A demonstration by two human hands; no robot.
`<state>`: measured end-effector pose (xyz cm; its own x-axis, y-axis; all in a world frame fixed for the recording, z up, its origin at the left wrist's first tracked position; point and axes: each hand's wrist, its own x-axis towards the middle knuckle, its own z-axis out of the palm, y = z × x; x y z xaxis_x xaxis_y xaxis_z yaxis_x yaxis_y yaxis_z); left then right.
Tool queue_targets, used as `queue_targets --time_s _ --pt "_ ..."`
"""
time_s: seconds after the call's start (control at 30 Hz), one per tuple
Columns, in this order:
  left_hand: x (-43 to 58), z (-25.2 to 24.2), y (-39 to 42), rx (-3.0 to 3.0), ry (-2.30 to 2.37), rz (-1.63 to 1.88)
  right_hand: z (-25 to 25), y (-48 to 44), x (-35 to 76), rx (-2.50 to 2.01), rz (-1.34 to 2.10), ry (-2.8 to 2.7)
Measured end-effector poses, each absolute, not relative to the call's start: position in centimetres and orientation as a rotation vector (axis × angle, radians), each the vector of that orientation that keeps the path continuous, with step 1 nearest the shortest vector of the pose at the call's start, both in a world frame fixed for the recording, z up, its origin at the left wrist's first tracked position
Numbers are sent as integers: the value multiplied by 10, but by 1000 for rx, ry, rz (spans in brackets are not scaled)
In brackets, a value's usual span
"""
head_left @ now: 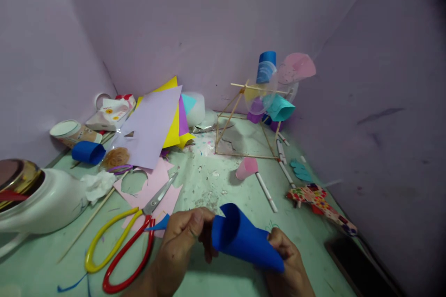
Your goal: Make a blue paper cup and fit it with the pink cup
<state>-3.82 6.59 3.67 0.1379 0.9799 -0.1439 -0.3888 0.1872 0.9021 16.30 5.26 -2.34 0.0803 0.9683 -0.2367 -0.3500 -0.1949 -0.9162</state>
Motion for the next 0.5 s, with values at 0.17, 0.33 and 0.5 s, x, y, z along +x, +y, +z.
queue_targets --time_s 0.17,0.33,0.5 --pt "-52 30 80 700 1312 1292 -19 50 165 -1208 1071 -1104" --pt "-60 29 93 736 1511 1333 -18 45 168 -1113 910 -1330" --pt "-60 33 85 1014 1696 1291 -13 39 168 -1105 1070 -1363"
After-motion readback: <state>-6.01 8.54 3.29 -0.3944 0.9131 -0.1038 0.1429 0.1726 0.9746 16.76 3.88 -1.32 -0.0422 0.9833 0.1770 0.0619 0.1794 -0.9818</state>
